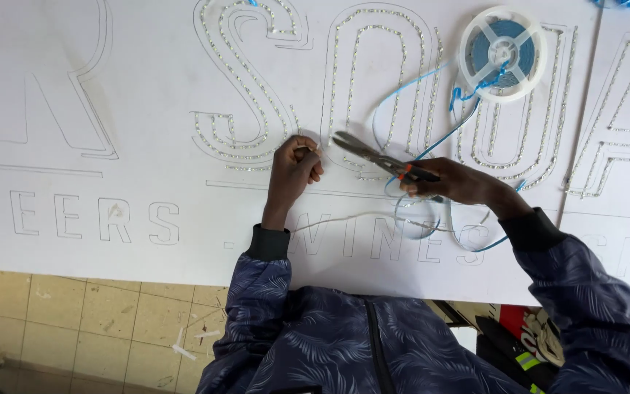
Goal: The person installs LED light strips onto a white board featuring outlined letters. They use wire cutters to trim the LED strip and blue zip ties to secure the lights along the letter outlines. The person repeatedly cuts, positions, and fastens the strips to the board.
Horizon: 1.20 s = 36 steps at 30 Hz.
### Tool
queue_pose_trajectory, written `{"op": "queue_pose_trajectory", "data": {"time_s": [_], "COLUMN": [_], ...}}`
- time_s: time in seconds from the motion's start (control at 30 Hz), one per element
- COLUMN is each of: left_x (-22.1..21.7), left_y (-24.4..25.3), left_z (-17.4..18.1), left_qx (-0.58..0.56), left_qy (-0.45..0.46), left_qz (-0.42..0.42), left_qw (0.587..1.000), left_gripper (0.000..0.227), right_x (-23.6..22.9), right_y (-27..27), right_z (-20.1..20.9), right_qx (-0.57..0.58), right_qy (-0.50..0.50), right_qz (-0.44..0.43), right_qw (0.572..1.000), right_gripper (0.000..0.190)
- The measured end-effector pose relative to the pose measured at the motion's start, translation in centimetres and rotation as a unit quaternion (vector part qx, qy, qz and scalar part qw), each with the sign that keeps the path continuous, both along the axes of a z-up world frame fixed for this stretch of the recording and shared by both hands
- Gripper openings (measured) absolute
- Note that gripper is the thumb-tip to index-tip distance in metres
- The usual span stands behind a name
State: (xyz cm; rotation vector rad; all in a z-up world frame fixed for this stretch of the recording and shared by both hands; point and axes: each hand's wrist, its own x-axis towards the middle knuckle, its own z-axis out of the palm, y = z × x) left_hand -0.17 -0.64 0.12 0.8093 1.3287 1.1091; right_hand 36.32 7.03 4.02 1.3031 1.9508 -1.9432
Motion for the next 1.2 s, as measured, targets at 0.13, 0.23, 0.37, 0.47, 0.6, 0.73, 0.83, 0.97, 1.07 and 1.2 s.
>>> {"op": "queue_pose_trajectory", "data": {"time_s": [0.13,0.23,0.37,0.47,0.6,0.73,0.83,0.97,1.07,1.2], "left_x": [-0.6,0.1,0.8,1.3,1.3,0.8,0.9,1.0,0.7,0.1], "left_y": [-0.6,-0.3,0.9,1.3,1.5,1.7,1.6,1.5,1.7,1.1], "left_z": [0.0,-1.0,-0.3,-1.1,-2.0,-1.5,-1.2,-0.9,-0.9,-1.9], "left_qx": [0.045,0.098,0.145,0.135,0.109,0.107,0.108,0.102,0.091,0.092], "left_qy": [-0.028,0.108,0.269,0.358,0.409,0.39,0.399,0.395,0.379,0.354], "left_qz": [0.023,0.075,0.021,-0.007,-0.03,-0.033,-0.034,-0.052,-0.07,-0.069], "left_qw": [0.998,0.987,0.952,0.924,0.906,0.914,0.91,0.911,0.918,0.928], "left_gripper": [0.024,0.018,0.015,0.011,0.012,0.012,0.019,0.012,0.012,0.013], "right_x": [0.9,0.8,0.3,0.4,-0.7,-1.1,-1.0,-0.9,-1.2,-1.8], "right_y": [-2.5,-4.6,-6.0,-7.1,-8.1,-9.1,-9.9,-10.7,-10.9,-11.8], "right_z": [2.6,2.8,2.6,2.2,3.4,3.8,2.6,1.6,1.7,0.7], "right_qx": [0.045,0.034,0.065,0.086,0.133,0.142,0.138,0.149,0.157,0.18], "right_qy": [0.006,0.008,0.04,0.052,0.079,0.081,0.083,0.077,0.06,0.043], "right_qz": [-0.05,-0.153,-0.208,-0.232,-0.247,-0.257,-0.268,-0.273,-0.278,-0.289], "right_qw": [0.998,0.988,0.975,0.967,0.957,0.952,0.95,0.947,0.946,0.939], "right_gripper": [0.049,0.055,0.057,0.059,0.061,0.064,0.068,0.072,0.077,0.082]}}
